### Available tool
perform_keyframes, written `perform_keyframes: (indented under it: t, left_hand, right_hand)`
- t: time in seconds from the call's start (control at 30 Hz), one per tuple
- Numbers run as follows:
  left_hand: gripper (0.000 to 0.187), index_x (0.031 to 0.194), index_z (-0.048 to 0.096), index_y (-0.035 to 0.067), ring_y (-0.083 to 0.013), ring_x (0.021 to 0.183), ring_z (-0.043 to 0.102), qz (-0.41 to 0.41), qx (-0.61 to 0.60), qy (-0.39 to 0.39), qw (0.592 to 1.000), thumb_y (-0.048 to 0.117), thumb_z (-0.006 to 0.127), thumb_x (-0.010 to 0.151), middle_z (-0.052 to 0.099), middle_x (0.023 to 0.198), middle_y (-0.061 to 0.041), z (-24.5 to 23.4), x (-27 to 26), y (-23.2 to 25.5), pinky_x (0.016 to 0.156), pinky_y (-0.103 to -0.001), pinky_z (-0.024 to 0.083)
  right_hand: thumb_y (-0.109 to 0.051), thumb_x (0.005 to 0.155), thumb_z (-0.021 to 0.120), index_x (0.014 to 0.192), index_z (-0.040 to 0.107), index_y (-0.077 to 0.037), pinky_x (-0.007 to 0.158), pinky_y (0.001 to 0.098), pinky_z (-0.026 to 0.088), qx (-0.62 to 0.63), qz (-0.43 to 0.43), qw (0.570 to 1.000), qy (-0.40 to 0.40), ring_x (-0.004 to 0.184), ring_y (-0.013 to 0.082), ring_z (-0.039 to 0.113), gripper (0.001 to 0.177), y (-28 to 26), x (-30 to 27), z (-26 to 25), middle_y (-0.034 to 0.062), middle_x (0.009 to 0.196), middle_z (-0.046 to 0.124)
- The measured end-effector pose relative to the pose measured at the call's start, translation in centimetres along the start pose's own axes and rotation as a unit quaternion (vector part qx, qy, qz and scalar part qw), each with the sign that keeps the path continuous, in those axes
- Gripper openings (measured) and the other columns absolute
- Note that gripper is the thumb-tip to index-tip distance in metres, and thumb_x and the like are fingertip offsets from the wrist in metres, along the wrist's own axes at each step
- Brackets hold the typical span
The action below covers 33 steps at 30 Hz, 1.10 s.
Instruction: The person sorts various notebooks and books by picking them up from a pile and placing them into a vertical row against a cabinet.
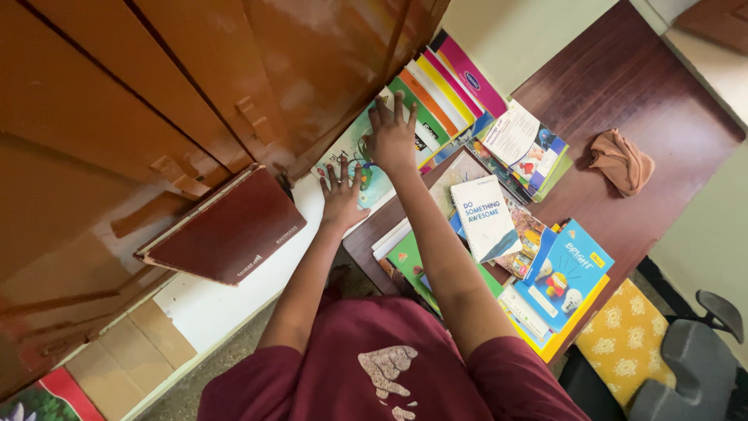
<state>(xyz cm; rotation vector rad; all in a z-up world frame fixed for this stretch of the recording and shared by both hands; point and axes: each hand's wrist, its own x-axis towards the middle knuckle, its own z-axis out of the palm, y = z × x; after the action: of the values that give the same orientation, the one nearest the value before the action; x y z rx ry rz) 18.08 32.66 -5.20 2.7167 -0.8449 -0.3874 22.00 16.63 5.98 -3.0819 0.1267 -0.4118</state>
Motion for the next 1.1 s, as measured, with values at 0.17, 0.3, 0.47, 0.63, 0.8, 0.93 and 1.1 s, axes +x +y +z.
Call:
perform_keyframes:
  t: [0.17, 0.3, 0.47, 0.63, 0.8, 0.93, 1.1]
  left_hand:
    - [0.121, 0.164, 0.018, 0.016, -0.0559, 0.151, 0.008, 0.003, -0.001, 0.01, 1.0, 0.05, 0.086, 0.071, 0.001, 0.169, -0.022, 0.0, 0.0, 0.1, 0.118, -0.07, 0.019]
    - [0.113, 0.162, 0.021, 0.016, -0.0521, 0.153, 0.008, -0.005, -0.035, -0.008, 0.999, 0.056, 0.08, 0.075, 0.002, 0.169, -0.021, -0.5, -0.4, 0.0, 0.12, -0.069, 0.015]
    - [0.088, 0.159, 0.028, 0.003, -0.0545, 0.151, 0.015, -0.044, -0.108, 0.139, 0.983, 0.048, 0.067, 0.094, 0.009, 0.166, -0.031, 0.8, -0.6, -0.4, 0.119, -0.067, 0.017]
    - [0.083, 0.16, 0.028, -0.001, -0.0532, 0.153, 0.018, -0.083, -0.142, 0.178, 0.97, 0.043, 0.063, 0.099, 0.012, 0.167, -0.034, 2.7, 0.4, -1.1, 0.121, -0.063, 0.022]
    - [0.09, 0.159, 0.025, -0.002, -0.0553, 0.15, 0.015, -0.061, -0.154, 0.173, 0.971, 0.046, 0.066, 0.095, 0.01, 0.164, -0.037, 3.1, 0.9, -1.8, 0.122, -0.061, 0.019]
    - [0.096, 0.158, 0.023, -0.002, -0.0565, 0.149, 0.013, -0.065, -0.16, 0.147, 0.974, 0.048, 0.068, 0.091, 0.009, 0.162, -0.038, 2.0, 0.8, -1.5, 0.121, -0.061, 0.017]
    - [0.085, 0.16, 0.025, 0.003, -0.0508, 0.152, 0.018, -0.096, -0.154, 0.115, 0.977, 0.043, 0.065, 0.095, 0.011, 0.165, -0.032, 1.1, 0.3, -1.3, 0.12, -0.065, 0.018]
  right_hand:
    - [-0.016, 0.087, 0.069, 0.14, 0.057, -0.011, 0.119, 0.0658, 0.022, 0.051, 0.005, 0.998, 0.044, 0.15, 0.0409, 0.032, 0.054, 1.3, -1.3, -0.4, 0.0141, 0.158, 0.043]
    - [0.001, 0.082, 0.059, 0.142, 0.056, -0.011, 0.123, 0.0574, 0.029, 0.138, 0.047, 0.985, 0.095, 0.148, 0.0393, 0.039, 0.061, 2.5, -3.2, -0.8, 0.0131, 0.16, 0.043]
    - [0.005, 0.088, 0.057, 0.14, 0.057, -0.011, 0.119, 0.0543, 0.031, 0.146, 0.066, 0.978, 0.13, 0.142, 0.0391, 0.043, 0.055, 2.8, -4.3, -1.5, 0.0146, 0.152, 0.05]
    - [0.009, 0.081, 0.053, 0.138, 0.057, -0.009, 0.115, 0.048, 0.035, 0.163, 0.094, 0.973, 0.134, 0.136, 0.0359, 0.048, 0.06, 2.9, -4.9, -1.5, 0.0137, 0.144, 0.057]
    - [0.009, 0.081, 0.054, 0.138, 0.057, -0.009, 0.112, 0.0464, 0.036, 0.169, 0.078, 0.972, 0.142, 0.134, 0.0352, 0.049, 0.06, 3.1, -5.1, -1.4, 0.0141, 0.142, 0.057]
    - [0.009, 0.081, 0.054, 0.137, 0.058, -0.01, 0.113, 0.0473, 0.035, 0.166, 0.085, 0.972, 0.14, 0.134, 0.0346, 0.049, 0.06, 2.9, -4.9, -1.6, 0.0135, 0.141, 0.058]
    - [0.009, 0.081, 0.055, 0.138, 0.058, -0.009, 0.114, 0.0485, 0.034, 0.165, 0.083, 0.972, 0.148, 0.134, 0.0358, 0.048, 0.059, 2.6, -5.1, -1.7, 0.0142, 0.141, 0.058]
